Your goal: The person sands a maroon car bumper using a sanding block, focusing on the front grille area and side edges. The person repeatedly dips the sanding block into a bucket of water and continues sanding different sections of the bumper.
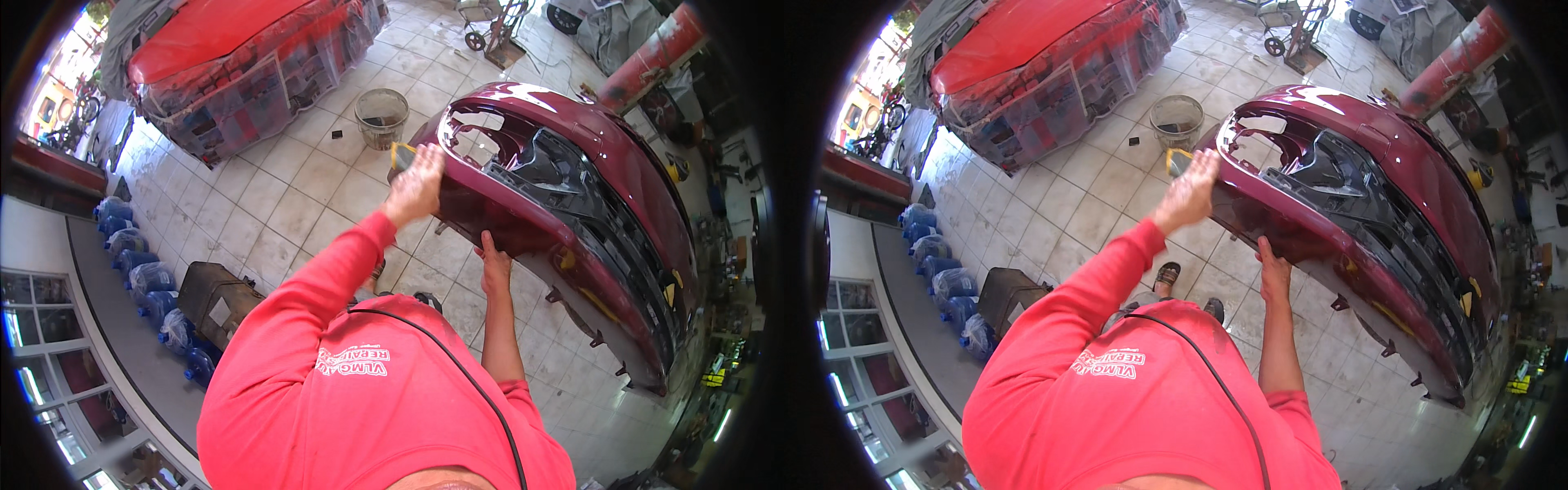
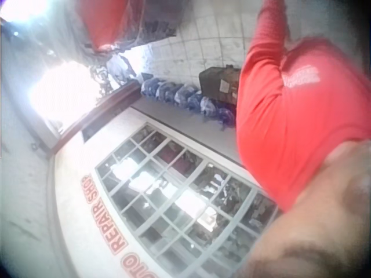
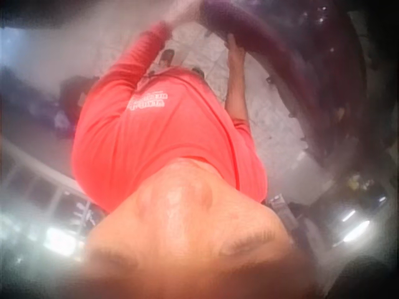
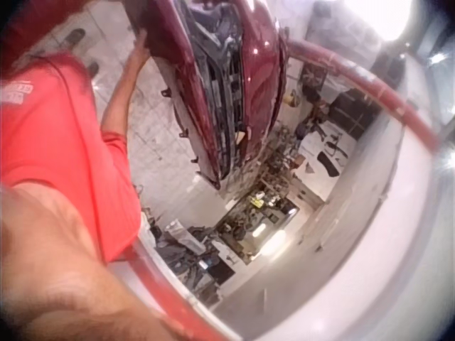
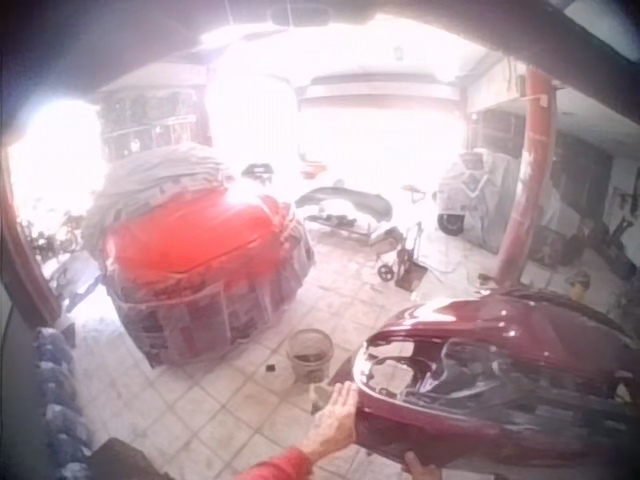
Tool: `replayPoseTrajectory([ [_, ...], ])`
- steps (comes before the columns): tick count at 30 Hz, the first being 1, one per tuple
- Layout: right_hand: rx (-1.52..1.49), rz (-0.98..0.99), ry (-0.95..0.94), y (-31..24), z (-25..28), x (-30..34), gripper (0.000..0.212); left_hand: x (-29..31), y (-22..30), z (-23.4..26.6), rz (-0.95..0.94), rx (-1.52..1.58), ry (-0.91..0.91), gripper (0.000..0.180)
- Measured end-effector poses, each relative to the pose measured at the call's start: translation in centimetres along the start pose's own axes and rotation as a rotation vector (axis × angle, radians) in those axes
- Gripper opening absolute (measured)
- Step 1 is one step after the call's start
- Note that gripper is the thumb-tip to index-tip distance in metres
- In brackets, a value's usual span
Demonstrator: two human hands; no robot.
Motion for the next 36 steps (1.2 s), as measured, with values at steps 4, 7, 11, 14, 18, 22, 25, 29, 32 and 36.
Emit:
replayPoseTrajectory([
  [4, 0.043, -0.024, -0.037, 1.0, 0.1, -1.3, 0.055, -1.3, -2.3, -0.5, 0.009, -0.024, -0.051, 0.074],
  [7, 0.091, -0.019, 0.046, 0.2, 0.8, -0.1, 0.061, 2.0, 4.7, 1.1, -0.184, 0.057, -0.030, 0.078],
  [11, 0.040, 0.016, 0.030, 0.2, -0.4, 0.2, 0.060, -1.9, -5.6, -1.9, 0.013, 0.053, -0.071, 0.073],
  [14, 0.053, 0.039, 0.014, 1.1, 0.3, -1.0, 0.060, -2.8, -5.6, -0.7, 0.009, -0.095, -0.137, 0.053],
  [18, -0.030, 0.019, 0.045, 2.0, 1.9, -0.7, 0.057, 0.1, 0.3, 0.5, -0.139, 0.044, -0.147, 0.076],
  [22, -0.055, 0.026, 0.055, 2.1, 2.8, -0.9, 0.067, -2.4, -5.6, -1.8, 0.069, 0.171, -0.320, 0.076],
  [25, -0.048, 0.065, 0.027, 2.2, 3.3, -1.7, 0.071, -4.0, -9.7, -1.8, 0.108, 0.470, -0.460, 0.066],
  [29, -0.012, 0.089, 0.059, 2.3, 3.5, -1.7, 0.067, -2.0, -5.9, -3.1, -0.078, 0.704, -0.219, 0.064],
  [32, -0.034, 0.118, 0.130, 2.0, 3.2, -0.4, 0.064, 0.2, -1.5, -2.4, -0.078, 0.378, -0.075, 0.089],
  [36, -0.040, -0.007, 0.057, 2.5, 2.6, -1.8, 0.068, -3.0, -6.6, -2.1, 0.148, 0.425, -0.103, 0.096],
])
Point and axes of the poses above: each hand's wrist, its own x-axis away from the middle knuckle, its own z-axis out of the back of the hand, y = z × x, the point moved 7 cm from there along -x, towards the middle knuckle, and after that the axes turned 11 degrees about -y, right-handed, at the moved point
